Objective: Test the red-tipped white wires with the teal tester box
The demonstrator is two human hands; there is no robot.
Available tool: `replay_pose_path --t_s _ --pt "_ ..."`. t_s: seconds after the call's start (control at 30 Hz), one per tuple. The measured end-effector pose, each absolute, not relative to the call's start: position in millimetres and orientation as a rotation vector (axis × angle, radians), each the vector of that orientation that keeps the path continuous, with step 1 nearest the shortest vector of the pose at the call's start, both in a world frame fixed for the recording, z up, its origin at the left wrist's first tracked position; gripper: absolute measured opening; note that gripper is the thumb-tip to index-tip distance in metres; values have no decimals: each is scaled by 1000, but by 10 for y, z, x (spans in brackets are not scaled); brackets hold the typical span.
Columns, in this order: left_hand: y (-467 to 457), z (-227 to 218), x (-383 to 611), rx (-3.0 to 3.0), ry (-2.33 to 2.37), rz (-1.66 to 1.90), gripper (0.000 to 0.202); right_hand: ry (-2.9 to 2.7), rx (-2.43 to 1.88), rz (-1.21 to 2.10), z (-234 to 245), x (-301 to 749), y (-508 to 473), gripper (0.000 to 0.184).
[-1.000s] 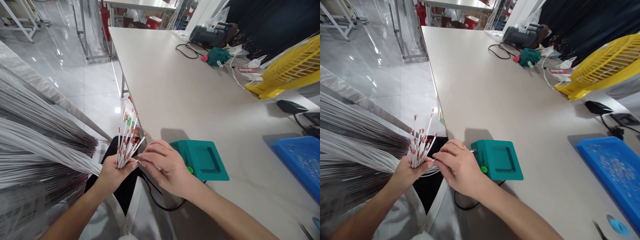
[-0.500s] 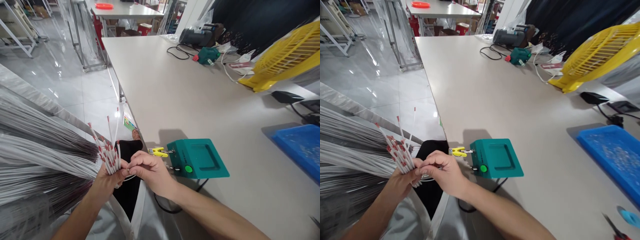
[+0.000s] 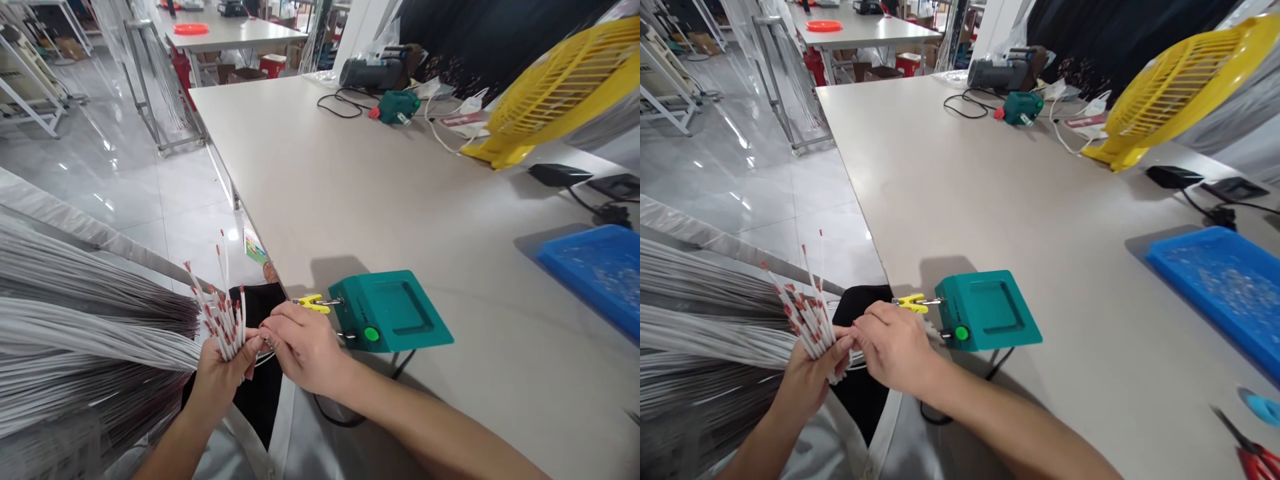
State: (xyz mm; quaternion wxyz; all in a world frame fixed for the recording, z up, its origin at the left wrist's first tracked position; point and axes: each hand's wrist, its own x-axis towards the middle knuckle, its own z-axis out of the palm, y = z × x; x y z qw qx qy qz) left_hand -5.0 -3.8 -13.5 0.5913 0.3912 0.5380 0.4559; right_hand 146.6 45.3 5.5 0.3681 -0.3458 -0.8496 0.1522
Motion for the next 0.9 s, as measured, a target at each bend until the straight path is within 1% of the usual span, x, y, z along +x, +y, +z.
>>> replay_pose_path --t_s 0.1,0.13,0.2,0.27,0.33,0.43,0.53,0.73,0.83,0.9 --pt "-61 -165 -40 930 1313 1051 24 -2342 -831 36 55 1475 463 18" --pt "-62 -175 -33 913 1328 1066 24 -2374 -810 -41 56 1478 460 18" --pt "-51 -190 -21 861 1369 1114 23 -2420 -756 -74 66 1495 444 18" --pt "-29 -199 -20 827 1415 1166 22 -2434 -697 26 88 1528 421 19" --pt "-8 -201 -28 821 1446 1187 21 -2384 -705 234 127 1570 407 19" --pt "4 -198 -37 835 1466 1144 21 -2122 -866 612 203 1622 419 18" --pt "-6 -197 -25 847 1476 1116 23 -1898 -972 857 243 1628 440 16" --pt "-21 -151 29 869 1445 1108 23 -1799 -969 1071 120 1555 407 20" --pt "-15 -117 48 884 1439 1098 22 -1788 -984 1134 53 1534 417 12" --pt "-11 -120 43 903 1433 1070 20 -1837 -979 1120 34 1540 441 6"
